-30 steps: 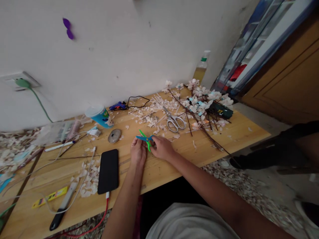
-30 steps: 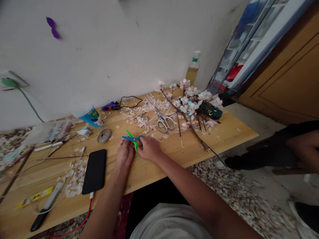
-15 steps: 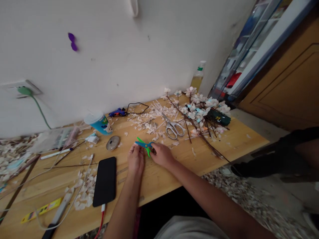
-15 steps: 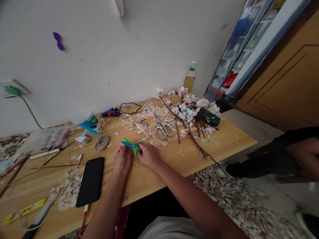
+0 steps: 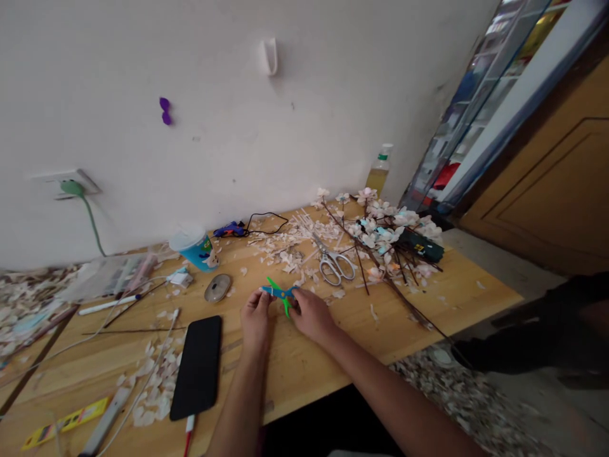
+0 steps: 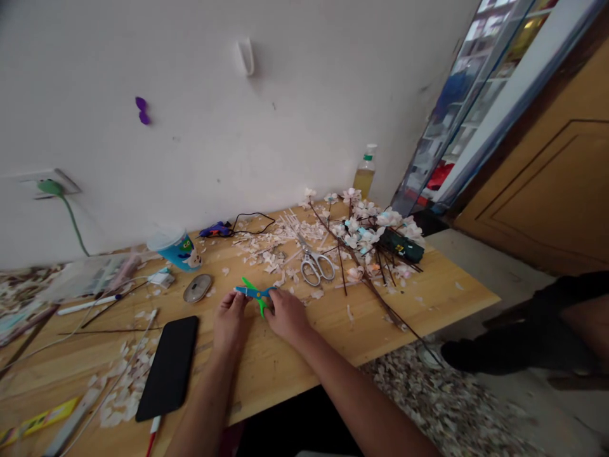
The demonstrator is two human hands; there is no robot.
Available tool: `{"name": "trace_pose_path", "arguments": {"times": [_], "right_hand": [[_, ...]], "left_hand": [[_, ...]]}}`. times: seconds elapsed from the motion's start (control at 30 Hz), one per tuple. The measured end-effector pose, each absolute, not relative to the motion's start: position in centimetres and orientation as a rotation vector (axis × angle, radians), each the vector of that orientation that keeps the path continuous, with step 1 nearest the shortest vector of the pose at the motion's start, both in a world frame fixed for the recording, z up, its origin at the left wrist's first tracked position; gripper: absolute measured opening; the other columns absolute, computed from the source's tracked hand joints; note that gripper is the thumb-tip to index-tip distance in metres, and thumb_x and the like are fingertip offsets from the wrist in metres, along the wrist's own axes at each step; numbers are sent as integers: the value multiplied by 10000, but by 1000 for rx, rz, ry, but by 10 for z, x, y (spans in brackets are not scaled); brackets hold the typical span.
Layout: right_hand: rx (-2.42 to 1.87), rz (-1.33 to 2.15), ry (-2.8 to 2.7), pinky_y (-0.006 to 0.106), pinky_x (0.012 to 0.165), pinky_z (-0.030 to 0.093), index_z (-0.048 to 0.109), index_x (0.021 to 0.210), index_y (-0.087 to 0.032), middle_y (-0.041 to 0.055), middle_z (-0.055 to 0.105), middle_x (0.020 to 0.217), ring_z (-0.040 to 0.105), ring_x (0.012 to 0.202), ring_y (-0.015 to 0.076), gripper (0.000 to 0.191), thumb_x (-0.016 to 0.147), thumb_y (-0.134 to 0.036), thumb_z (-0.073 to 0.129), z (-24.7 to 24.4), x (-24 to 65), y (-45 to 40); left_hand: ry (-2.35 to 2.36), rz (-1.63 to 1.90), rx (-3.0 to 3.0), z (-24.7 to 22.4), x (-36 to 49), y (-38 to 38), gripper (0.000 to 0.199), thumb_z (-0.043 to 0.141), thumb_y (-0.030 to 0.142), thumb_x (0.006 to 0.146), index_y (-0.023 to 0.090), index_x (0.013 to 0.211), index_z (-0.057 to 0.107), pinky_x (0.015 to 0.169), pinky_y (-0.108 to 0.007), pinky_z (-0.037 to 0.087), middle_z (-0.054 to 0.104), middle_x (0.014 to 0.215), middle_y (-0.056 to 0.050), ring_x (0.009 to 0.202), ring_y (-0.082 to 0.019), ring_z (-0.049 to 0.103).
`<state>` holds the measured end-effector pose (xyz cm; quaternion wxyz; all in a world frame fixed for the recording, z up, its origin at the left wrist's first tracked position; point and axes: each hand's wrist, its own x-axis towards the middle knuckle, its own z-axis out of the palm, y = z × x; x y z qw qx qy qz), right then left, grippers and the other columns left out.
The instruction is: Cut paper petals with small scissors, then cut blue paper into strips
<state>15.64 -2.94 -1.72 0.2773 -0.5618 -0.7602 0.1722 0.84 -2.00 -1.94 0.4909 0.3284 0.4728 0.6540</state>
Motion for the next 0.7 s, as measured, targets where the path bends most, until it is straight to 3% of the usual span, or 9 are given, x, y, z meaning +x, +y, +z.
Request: {"name": "trace_pose_path", "arguments": {"times": [0.33,0.57,0.7], "right_hand": [[-1513,524,-1989,250,702,386,589,928,-221,41,672,927,603,858,186,103,861,-158,543,-23,162,-26],[-1527,534,-1943,262,749,412,599,975,-214,56,681,967,615,905,197,140,872,-151,528,-23,162,-27],[-1521,525,-1950,268,746,409,596,951,-208,62,676,950,609,895,199,134,859,-139,528,-23,160,-28]], "left_hand": [[997,1616,683,-11,7,-22,330,777,475,689,156,704,691,721,-246,512,660,708,-11,687,-124,607],[811,1520,421,1,18,-28,266,869,221,606,153,805,706,752,-204,523,693,769,-2,714,-88,642],[803,1541,369,-1,17,-28,249,865,177,604,156,789,700,764,-210,532,693,759,1,709,-89,647]]}}
